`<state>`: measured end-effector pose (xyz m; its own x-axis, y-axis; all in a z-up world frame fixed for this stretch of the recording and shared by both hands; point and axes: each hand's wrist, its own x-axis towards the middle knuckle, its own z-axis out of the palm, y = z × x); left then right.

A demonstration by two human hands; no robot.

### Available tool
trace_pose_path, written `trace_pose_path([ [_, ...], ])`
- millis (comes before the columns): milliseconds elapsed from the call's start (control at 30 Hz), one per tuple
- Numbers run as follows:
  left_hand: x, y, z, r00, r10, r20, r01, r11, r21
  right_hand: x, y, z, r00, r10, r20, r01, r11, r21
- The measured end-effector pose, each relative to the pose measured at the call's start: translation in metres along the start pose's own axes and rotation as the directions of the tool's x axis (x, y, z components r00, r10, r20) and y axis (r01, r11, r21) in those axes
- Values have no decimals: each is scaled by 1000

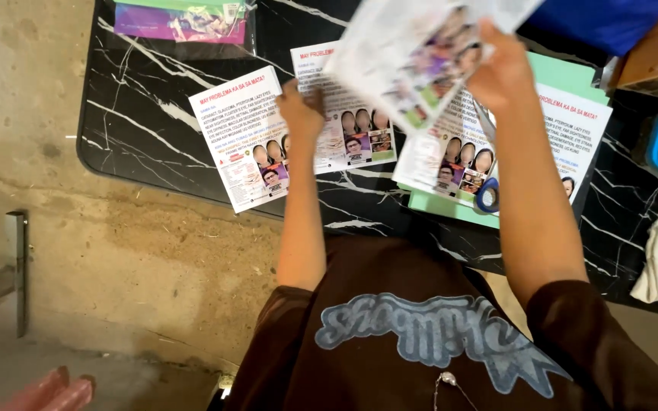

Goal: Cutting and stacking promotional flyers using scissors at a workstation.

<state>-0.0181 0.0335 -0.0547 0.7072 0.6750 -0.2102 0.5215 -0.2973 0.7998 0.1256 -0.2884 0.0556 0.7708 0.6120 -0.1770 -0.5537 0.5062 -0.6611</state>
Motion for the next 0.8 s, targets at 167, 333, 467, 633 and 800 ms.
trace_pose_path([
  [167,-48,71,-3,996,82,-40,-75,985,157,-38,8,-24,989,-50,-139,63,994,93],
  [333,-48,70,14,989,135,-61,-116,963,245,-69,32,-26,956,-54,-289,103,982,158],
  [467,-49,85,1,998,54,-14,-47,958,283,-76,41,-27,974,-13,-224,49,986,156],
  [633,-50,77,19,994,90,-63,-60,924,377,-80,47,-18,979,1,-205,34,986,164],
  [800,-44,84,30,985,118,-128,-44,882,470,-94,52,-20,965,27,-262,31,976,217],
])
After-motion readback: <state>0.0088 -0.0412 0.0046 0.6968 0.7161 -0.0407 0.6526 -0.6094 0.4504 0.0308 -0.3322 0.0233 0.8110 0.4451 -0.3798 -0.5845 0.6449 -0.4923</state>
